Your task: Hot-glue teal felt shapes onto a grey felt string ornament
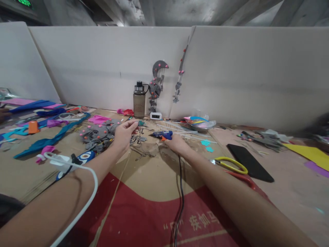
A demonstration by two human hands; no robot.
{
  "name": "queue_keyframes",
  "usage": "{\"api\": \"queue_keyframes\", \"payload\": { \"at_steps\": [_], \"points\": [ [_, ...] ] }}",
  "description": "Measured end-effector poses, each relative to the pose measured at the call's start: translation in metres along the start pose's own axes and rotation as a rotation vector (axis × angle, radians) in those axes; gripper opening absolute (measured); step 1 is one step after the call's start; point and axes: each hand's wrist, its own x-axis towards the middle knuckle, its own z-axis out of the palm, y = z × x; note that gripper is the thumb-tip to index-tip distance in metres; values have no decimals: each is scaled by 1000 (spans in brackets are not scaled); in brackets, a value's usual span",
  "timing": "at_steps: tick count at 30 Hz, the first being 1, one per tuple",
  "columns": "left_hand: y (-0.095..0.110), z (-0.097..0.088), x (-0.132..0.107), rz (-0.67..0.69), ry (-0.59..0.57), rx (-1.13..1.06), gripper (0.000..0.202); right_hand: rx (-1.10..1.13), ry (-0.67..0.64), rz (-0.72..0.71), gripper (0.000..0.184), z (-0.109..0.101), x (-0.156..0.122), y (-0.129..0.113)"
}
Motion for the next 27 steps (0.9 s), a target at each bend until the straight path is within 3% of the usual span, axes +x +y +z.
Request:
{"api": "queue_keyframes", "payload": {
  "at_steps": [2, 5, 11, 21, 27],
  "points": [
    [-2, -2, 2, -22, 6, -36, 27, 22, 13, 38, 8, 1, 2, -4],
    [-4, -4, 5, -76, 25, -94, 27, 181, 43, 41, 24, 3, -2, -19],
    [-3, -5, 5, -151, 16, -170, 22, 538, -72, -263, 34, 2, -28, -54],
    [-3, -1, 3, -166, 10, -200, 14, 354, -77, -374, 30, 4, -32, -47],
    [-2, -1, 2, -171, 7, -170, 15, 280, -81, -358, 24, 4, -33, -48]
  ]
}}
